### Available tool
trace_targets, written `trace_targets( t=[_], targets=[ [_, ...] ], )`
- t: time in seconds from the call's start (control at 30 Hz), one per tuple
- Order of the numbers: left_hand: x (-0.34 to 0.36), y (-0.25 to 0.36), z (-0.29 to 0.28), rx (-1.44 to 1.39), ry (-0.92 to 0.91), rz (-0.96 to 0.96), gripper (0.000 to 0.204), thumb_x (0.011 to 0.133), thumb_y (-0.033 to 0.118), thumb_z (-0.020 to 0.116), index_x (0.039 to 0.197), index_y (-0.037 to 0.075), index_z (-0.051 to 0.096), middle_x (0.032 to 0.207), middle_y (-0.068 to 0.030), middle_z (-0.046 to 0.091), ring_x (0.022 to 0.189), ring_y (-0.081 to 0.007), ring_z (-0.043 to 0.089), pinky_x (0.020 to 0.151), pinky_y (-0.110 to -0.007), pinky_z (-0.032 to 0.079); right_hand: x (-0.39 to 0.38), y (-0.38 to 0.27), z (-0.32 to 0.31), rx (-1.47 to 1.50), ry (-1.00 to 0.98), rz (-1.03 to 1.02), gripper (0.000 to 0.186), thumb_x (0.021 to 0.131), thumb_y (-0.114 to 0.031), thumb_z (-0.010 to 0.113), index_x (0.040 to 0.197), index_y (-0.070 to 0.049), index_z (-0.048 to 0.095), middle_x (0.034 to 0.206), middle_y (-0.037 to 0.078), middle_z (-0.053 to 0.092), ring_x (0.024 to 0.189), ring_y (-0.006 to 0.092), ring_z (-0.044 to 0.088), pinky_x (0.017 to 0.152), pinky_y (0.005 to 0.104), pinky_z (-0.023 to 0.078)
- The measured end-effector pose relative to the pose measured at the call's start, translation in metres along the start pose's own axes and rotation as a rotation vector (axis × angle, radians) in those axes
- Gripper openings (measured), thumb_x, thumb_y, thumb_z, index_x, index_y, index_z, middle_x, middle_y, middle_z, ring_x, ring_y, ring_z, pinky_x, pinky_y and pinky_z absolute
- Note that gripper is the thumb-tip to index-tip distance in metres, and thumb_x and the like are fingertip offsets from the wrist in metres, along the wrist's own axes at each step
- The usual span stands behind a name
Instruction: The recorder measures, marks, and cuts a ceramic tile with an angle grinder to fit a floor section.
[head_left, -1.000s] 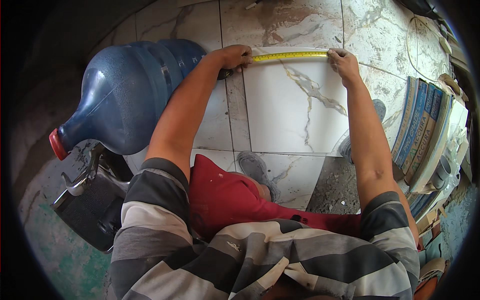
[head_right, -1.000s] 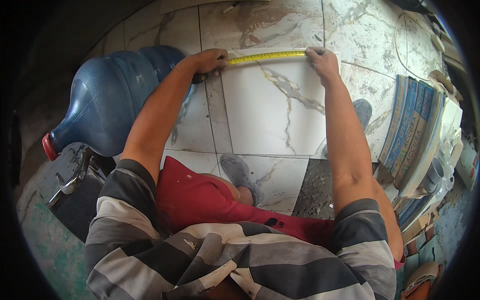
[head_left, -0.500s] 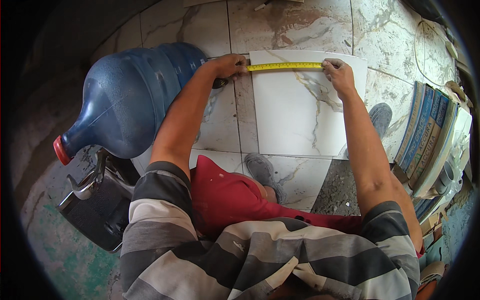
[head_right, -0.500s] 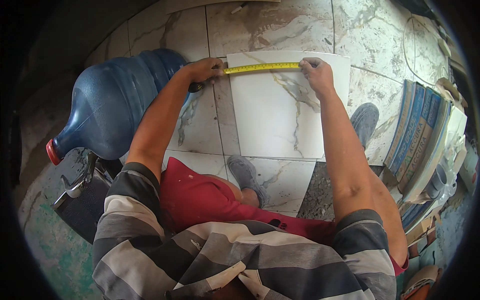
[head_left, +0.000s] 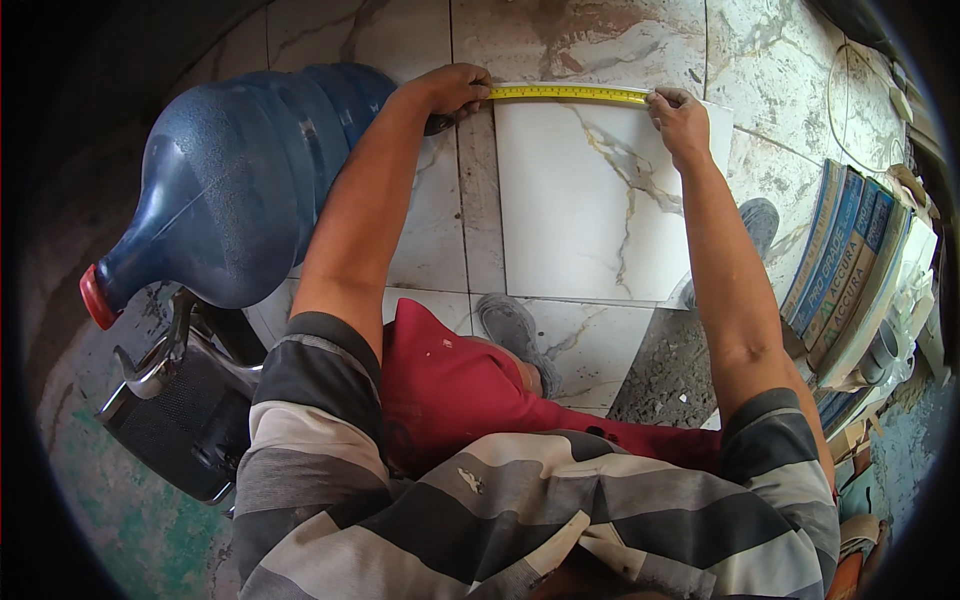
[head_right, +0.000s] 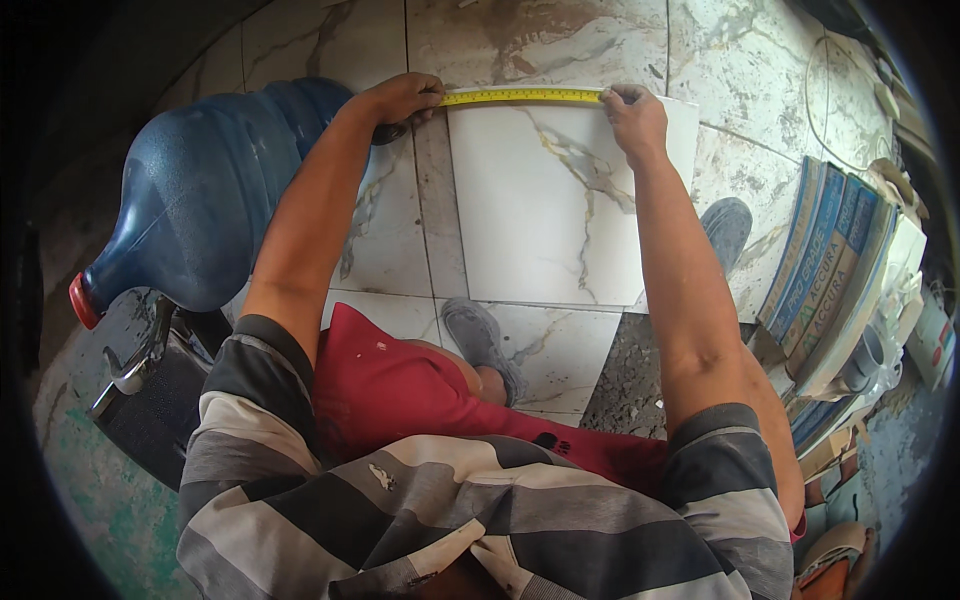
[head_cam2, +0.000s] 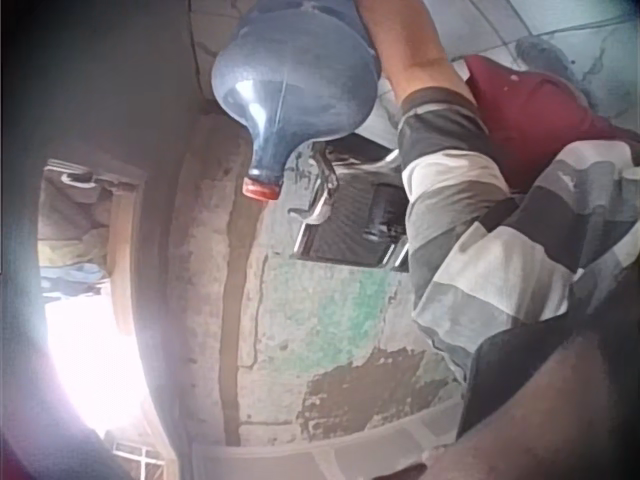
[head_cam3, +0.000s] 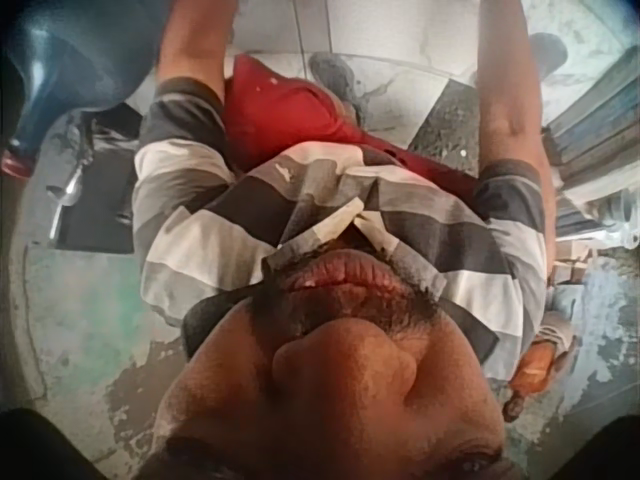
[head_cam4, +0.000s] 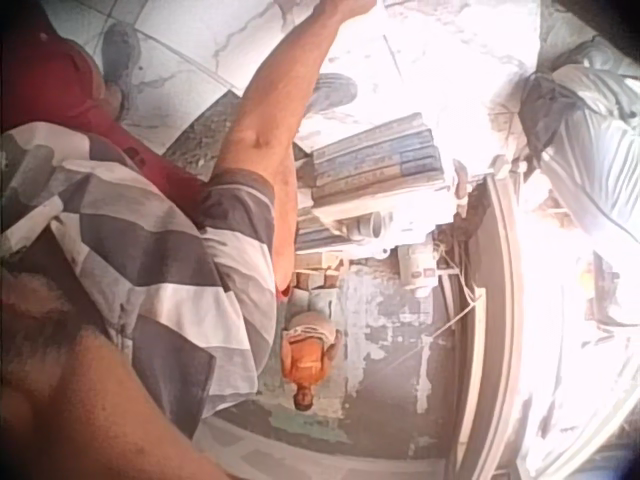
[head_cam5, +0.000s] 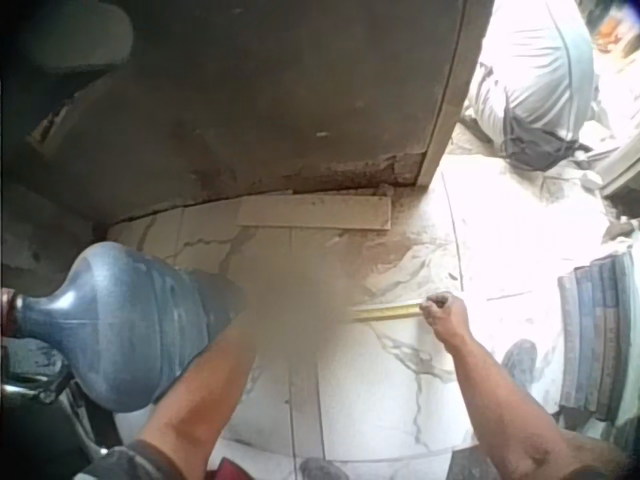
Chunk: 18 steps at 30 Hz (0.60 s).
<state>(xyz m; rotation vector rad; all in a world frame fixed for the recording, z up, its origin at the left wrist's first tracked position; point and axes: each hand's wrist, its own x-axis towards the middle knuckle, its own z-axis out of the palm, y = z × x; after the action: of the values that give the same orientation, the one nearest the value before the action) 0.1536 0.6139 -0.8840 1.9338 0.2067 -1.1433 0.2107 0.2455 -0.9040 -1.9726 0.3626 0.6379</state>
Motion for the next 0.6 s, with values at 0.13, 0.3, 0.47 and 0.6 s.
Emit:
trace_targets(
  t=[0.13, 0.3, 0.47, 0.6],
  targets=[
    [0.005, -0.006, -0.003, 0.002, -0.009, -0.006, 0.015, 0.098, 0.016, 0.052, 0.098, 0.002, 0.058, 0.079, -0.0051, 0.063, 0.068, -0.0121, 0.06, 0.064, -0.029, 0.051, 0.006, 0.003, 0.005, -0.101, 0.018, -0.026, 0.031, 0.086, -0.022, 0.071, 0.108, 0.0, 0.071, 0.084, 0.008, 0.071, 0.071, 0.0138, 0.063, 0.068, 0.0285, 0.05],
    [0.008, -0.003, -0.004, -0.091, -0.015, -0.035, 0.015, 0.096, 0.014, 0.053, 0.101, 0.001, 0.058, 0.08, -0.0069, 0.064, 0.066, -0.0119, 0.06, 0.061, -0.029, 0.051, 0.009, 0.005, 0.002, -0.102, 0.039, -0.021, 0.03, 0.085, -0.022, 0.072, 0.107, -0.001, 0.071, 0.083, 0.008, 0.071, 0.071, 0.0136, 0.063, 0.067, 0.0284, 0.05],
    [0.011, -0.003, -0.007, -0.126, -0.04, -0.083, 0.015, 0.093, 0.015, 0.057, 0.098, 0.001, 0.059, 0.081, -0.0084, 0.067, 0.062, -0.0125, 0.061, 0.057, -0.029, 0.051, 0.01, 0.002, 0.003, -0.012, 0.023, 0.046, 0.029, 0.084, -0.02, 0.074, 0.106, -0.001, 0.072, 0.08, 0.007, 0.07, 0.07, 0.0121, 0.062, 0.066, 0.0274, 0.05],
    [0.015, 0.0, -0.008, -0.13, -0.055, -0.116, 0.014, 0.092, 0.015, 0.058, 0.096, 0.001, 0.06, 0.08, -0.0087, 0.068, 0.063, -0.013, 0.062, 0.057, -0.029, 0.051, 0.016, 0.005, -0.003, -0.044, 0.019, 0.053, 0.029, 0.083, -0.021, 0.075, 0.105, -0.002, 0.072, 0.081, 0.007, 0.071, 0.071, 0.0131, 0.063, 0.066, 0.028, 0.05]
  ],
)
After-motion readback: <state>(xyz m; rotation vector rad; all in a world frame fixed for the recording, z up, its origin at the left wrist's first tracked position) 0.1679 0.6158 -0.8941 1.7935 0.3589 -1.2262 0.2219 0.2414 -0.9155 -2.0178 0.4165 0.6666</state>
